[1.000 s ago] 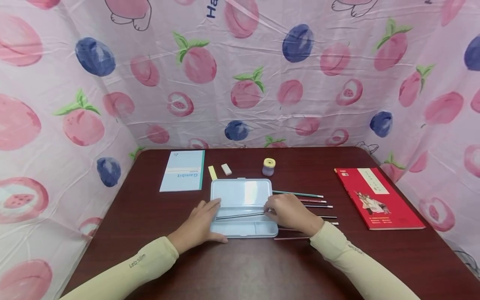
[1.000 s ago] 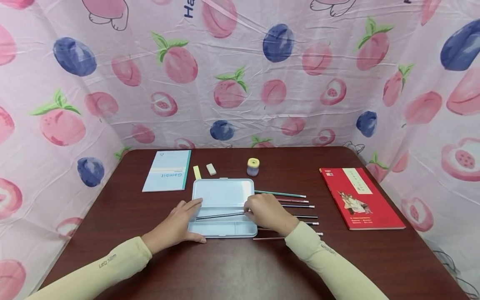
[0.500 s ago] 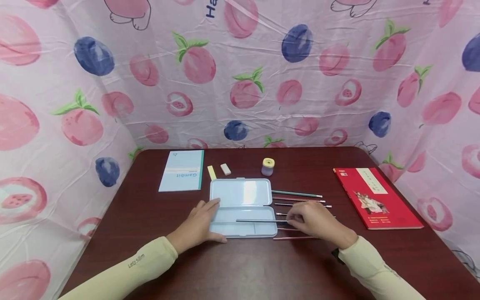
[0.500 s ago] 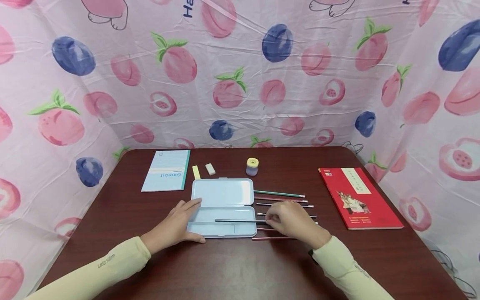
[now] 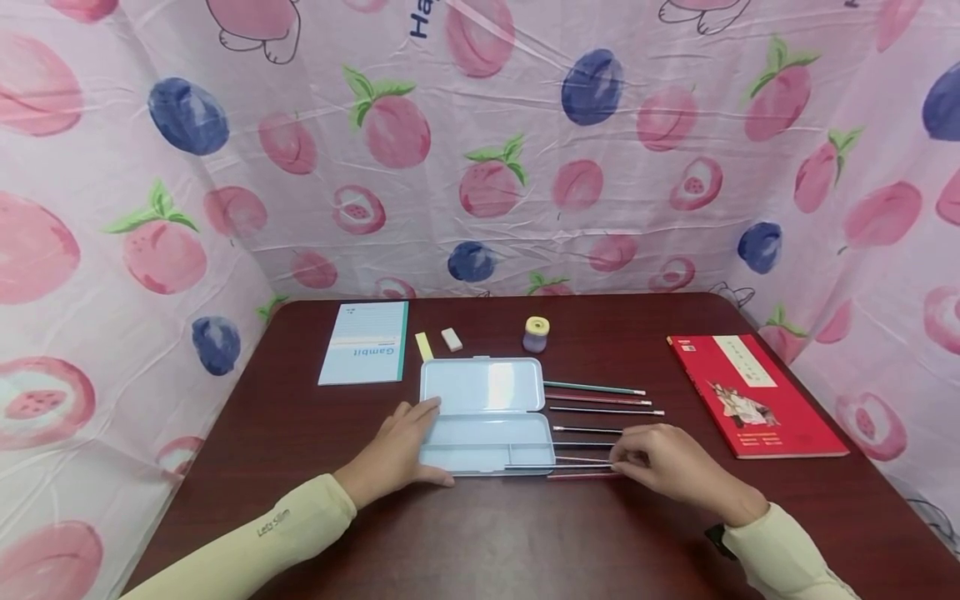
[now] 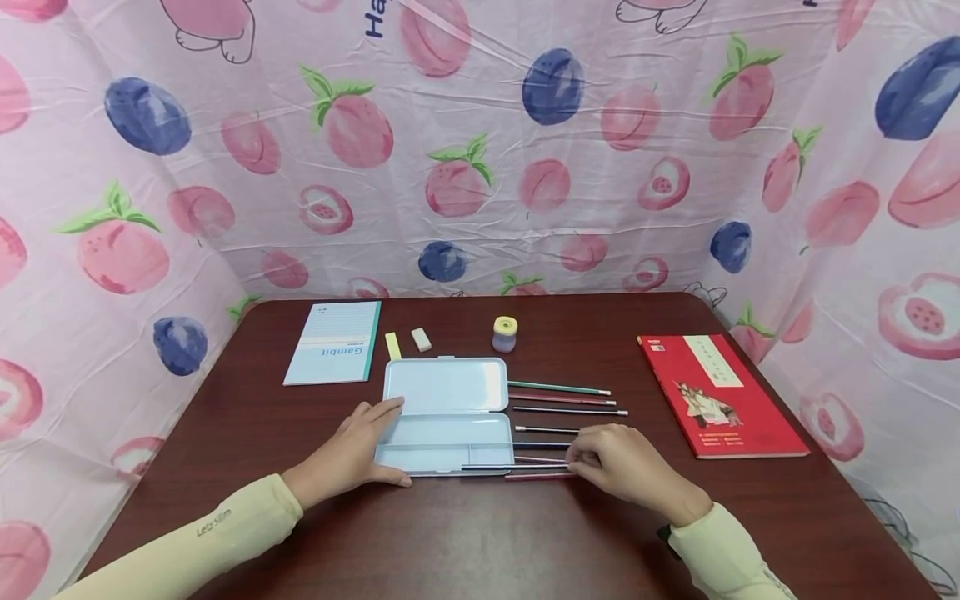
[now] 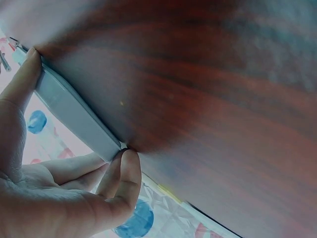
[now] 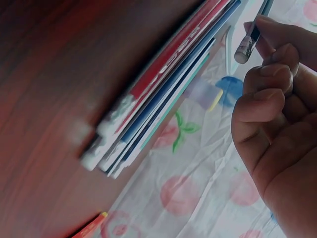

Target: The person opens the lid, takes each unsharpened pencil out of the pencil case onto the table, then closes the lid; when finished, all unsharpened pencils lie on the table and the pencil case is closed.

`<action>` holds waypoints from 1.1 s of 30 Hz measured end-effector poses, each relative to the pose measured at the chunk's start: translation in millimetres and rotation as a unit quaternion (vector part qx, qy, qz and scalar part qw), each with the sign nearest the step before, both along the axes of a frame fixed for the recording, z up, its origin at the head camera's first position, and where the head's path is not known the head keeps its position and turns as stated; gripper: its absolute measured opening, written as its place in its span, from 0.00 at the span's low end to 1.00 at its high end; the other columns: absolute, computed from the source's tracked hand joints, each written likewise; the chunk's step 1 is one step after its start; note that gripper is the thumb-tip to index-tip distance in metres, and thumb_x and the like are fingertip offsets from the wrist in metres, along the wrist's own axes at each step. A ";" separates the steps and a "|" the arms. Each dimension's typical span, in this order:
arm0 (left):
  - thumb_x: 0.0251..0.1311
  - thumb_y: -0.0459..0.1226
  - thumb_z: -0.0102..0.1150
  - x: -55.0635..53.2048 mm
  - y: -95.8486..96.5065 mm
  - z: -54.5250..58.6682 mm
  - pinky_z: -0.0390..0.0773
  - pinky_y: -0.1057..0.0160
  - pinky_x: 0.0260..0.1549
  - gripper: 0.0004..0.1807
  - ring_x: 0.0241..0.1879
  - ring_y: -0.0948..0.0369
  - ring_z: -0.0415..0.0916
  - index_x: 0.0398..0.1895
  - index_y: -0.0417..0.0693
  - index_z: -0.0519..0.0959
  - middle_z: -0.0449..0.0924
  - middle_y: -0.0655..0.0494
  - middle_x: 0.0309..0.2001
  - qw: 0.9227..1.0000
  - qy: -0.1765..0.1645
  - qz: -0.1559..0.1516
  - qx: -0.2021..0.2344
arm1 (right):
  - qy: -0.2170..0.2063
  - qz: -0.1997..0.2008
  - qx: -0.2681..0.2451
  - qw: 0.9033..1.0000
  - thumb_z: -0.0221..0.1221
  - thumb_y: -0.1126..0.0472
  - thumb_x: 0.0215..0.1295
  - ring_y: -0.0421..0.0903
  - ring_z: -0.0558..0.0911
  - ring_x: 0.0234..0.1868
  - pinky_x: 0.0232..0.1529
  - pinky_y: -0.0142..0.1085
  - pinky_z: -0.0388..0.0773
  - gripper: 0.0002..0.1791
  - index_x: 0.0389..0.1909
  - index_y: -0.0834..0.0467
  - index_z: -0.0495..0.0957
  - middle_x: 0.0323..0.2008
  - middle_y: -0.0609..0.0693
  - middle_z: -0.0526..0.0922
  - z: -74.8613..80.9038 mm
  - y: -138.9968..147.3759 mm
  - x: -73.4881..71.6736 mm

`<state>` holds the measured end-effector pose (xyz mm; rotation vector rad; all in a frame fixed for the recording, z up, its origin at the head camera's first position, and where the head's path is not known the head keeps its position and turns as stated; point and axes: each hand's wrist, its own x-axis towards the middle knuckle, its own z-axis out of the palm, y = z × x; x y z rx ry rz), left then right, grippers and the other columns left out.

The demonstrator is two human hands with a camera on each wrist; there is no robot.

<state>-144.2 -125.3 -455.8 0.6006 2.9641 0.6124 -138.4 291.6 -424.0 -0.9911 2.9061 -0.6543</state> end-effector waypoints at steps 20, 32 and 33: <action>0.42 0.61 0.85 0.1 0.5 0.4 0.77 0.45 0.63 0.63 0.63 0.48 0.69 0.77 0.36 0.69 0.69 0.44 0.79 1.000 -0.004 0.002 -0.004 | -0.037 0.019 0.018 0.999 0.77 0.59 0.60 0.25 0.72 0.29 0.31 0.29 0.74 0.07 0.33 0.43 0.90 0.31 0.31 0.83 -9.8 31.8 6.6; 0.43 0.61 0.85 0.5 -0.5 0.1 0.77 0.49 0.60 0.62 0.60 0.51 0.69 0.78 0.37 0.69 0.69 0.46 0.79 1.000 -0.005 0.003 -0.003 | -0.016 0.012 0.048 0.999 0.79 0.58 0.57 0.25 0.65 0.26 0.28 0.27 0.68 0.08 0.32 0.42 0.89 0.26 0.29 0.77 -15.2 30.3 7.0; 0.43 0.61 0.85 0.3 -0.4 0.4 0.77 0.49 0.60 0.62 0.60 0.51 0.69 0.78 0.37 0.69 0.69 0.46 0.79 1.000 -0.005 0.004 -0.003 | -0.016 0.011 0.049 0.999 0.79 0.57 0.57 0.26 0.66 0.26 0.28 0.27 0.68 0.08 0.32 0.43 0.89 0.26 0.29 0.77 -15.1 30.4 7.2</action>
